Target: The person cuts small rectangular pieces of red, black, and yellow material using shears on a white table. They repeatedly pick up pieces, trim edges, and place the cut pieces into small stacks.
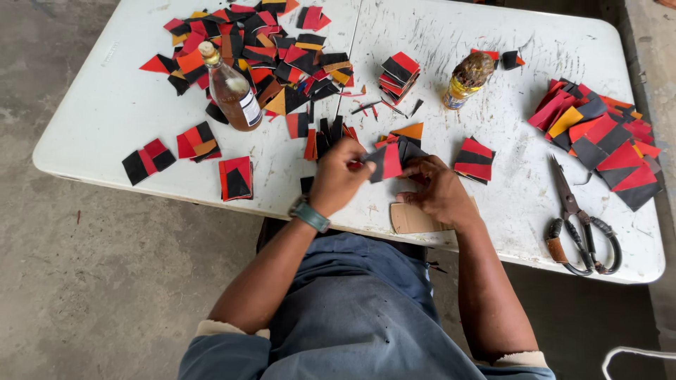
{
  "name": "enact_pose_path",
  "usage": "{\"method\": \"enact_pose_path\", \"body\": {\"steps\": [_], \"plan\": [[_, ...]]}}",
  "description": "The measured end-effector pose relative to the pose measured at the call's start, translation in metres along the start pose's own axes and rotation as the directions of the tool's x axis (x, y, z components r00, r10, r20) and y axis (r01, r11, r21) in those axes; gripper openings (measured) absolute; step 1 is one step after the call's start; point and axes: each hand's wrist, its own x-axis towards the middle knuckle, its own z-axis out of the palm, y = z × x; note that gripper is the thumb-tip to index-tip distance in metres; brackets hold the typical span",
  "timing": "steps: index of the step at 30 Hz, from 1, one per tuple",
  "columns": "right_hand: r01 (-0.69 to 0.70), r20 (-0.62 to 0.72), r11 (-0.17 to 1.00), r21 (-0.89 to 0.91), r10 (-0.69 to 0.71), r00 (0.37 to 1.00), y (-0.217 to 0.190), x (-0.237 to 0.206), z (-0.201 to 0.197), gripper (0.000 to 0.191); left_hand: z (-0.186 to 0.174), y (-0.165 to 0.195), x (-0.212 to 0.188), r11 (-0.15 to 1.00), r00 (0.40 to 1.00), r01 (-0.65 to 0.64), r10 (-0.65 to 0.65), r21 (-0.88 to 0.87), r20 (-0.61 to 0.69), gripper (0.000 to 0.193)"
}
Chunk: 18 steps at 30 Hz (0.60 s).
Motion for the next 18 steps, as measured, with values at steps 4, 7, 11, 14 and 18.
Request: {"method": "enact_pose_path", "body": {"steps": [4, 7, 11, 14, 18], "plan": [[-0.121, 0.023, 0.987, -0.105, 0.124, 0.992, -0.009, -0.002, -0.008, 0.053, -0.056, 0.009, -0.001, 0.897, 0.960, 0.265, -0.279, -0.352, 0.013, 0.023], [-0.135, -0.022, 0.980, -0.149, 0.133, 0.991, -0.016, 0.000, -0.008, 0.049, -0.076, 0.012, -0.006, 0.836, 0.924, 0.324, -0.380, -0.443, -0.042, 0.031], [-0.126, -0.063, 0.974, -0.191, 0.116, 0.991, -0.021, -0.001, -0.005, 0.042, -0.075, 0.005, -0.015, 0.900, 0.955, 0.244, -0.288, -0.362, -0.072, 0.039], [-0.054, -0.111, 0.980, -0.191, 0.033, 0.993, -0.022, -0.004, -0.005, 0.037, -0.076, -0.004, -0.021, 0.865, 0.960, 0.230, -0.276, -0.446, -0.040, 0.031], [-0.039, -0.183, 0.980, -0.196, 0.002, 0.983, -0.025, -0.007, -0.005, 0.030, -0.083, -0.010, -0.027, 0.774, 0.917, 0.329, -0.398, -0.541, -0.010, 0.027]]}}
